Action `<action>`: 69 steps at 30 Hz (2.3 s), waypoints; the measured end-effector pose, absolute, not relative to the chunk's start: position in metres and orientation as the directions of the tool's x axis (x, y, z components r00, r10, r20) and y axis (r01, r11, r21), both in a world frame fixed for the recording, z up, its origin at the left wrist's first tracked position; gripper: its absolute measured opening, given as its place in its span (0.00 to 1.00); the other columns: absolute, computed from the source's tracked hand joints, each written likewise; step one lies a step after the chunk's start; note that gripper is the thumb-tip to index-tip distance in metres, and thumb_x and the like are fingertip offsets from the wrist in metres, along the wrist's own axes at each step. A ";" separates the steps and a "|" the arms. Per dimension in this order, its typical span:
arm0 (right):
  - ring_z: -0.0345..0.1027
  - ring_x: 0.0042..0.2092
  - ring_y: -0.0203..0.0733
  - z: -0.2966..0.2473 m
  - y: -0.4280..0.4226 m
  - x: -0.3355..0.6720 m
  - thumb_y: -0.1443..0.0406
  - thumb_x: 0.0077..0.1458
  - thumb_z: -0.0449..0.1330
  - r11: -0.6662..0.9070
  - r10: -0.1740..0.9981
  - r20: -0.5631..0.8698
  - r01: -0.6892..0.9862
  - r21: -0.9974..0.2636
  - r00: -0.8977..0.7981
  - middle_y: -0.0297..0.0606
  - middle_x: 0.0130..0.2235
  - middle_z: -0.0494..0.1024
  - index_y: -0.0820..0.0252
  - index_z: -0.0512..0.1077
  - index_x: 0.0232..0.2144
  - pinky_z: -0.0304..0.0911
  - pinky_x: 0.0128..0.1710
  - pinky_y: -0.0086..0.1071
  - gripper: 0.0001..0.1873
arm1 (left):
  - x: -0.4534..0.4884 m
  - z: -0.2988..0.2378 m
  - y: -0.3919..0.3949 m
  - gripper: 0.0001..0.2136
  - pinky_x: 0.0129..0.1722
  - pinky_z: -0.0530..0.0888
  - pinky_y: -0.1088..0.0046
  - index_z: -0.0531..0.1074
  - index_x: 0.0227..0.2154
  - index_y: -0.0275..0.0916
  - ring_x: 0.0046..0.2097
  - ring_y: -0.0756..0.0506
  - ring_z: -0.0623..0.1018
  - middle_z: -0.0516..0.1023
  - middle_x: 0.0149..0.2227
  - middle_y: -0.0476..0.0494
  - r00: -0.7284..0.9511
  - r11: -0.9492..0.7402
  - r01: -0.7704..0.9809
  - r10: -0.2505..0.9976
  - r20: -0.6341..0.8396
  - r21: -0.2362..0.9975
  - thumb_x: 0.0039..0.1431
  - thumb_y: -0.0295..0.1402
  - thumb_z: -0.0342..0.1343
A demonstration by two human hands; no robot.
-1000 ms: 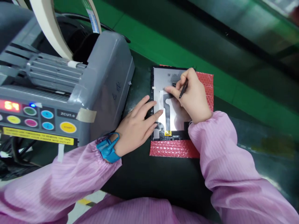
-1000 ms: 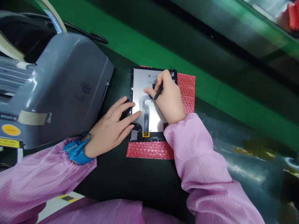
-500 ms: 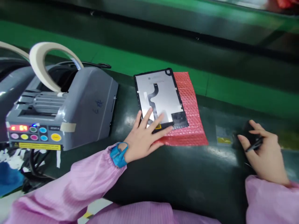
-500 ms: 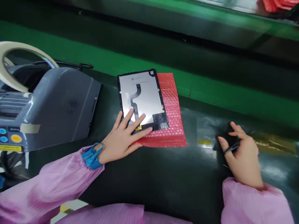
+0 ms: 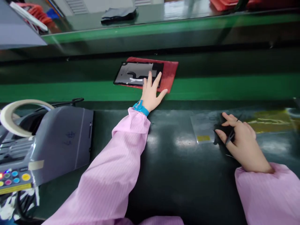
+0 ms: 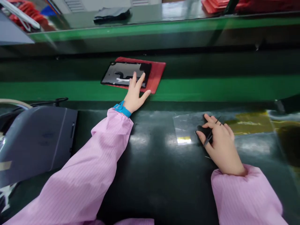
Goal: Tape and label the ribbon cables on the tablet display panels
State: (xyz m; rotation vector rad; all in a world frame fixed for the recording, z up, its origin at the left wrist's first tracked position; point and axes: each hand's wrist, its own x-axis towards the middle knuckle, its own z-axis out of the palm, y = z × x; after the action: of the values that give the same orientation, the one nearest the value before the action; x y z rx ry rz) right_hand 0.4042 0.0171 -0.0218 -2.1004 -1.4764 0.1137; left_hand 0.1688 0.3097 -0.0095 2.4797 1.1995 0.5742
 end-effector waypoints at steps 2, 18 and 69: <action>0.67 0.67 0.66 -0.022 0.016 0.404 0.49 0.63 0.57 -0.222 0.892 0.245 0.840 -0.495 0.380 0.52 0.64 0.75 0.52 0.68 0.42 0.53 0.66 0.69 0.15 | 0.171 -0.012 0.319 0.34 0.74 0.45 0.43 0.55 0.74 0.34 0.78 0.29 0.43 0.43 0.78 0.25 0.603 -0.647 0.616 0.754 0.260 0.449 0.73 0.47 0.51; 0.67 0.67 0.63 -0.020 0.015 0.403 0.50 0.65 0.56 -0.230 0.891 0.240 0.839 -0.494 0.385 0.50 0.64 0.75 0.51 0.68 0.42 0.53 0.66 0.65 0.14 | 0.141 -0.002 0.356 0.29 0.73 0.44 0.35 0.61 0.72 0.44 0.75 0.31 0.57 0.59 0.75 0.41 0.411 -0.435 0.876 0.900 0.147 0.208 0.73 0.48 0.42; 0.63 0.18 0.32 0.017 0.001 0.374 0.52 0.59 0.67 -0.376 0.831 -0.278 0.119 -0.919 0.483 0.31 0.26 0.79 0.53 0.63 0.31 0.56 0.14 0.25 0.18 | 0.178 -0.007 0.186 0.28 0.71 0.50 0.32 0.63 0.71 0.49 0.76 0.23 0.53 0.55 0.76 0.41 0.995 -0.954 -0.068 -0.042 0.092 0.293 0.72 0.50 0.52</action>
State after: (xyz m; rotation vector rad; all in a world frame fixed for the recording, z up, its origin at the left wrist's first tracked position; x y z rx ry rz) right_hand 0.3737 0.0013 0.0168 -1.8048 -0.8008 0.9663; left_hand 0.1777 0.1857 -0.0073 2.8372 -0.0799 0.1223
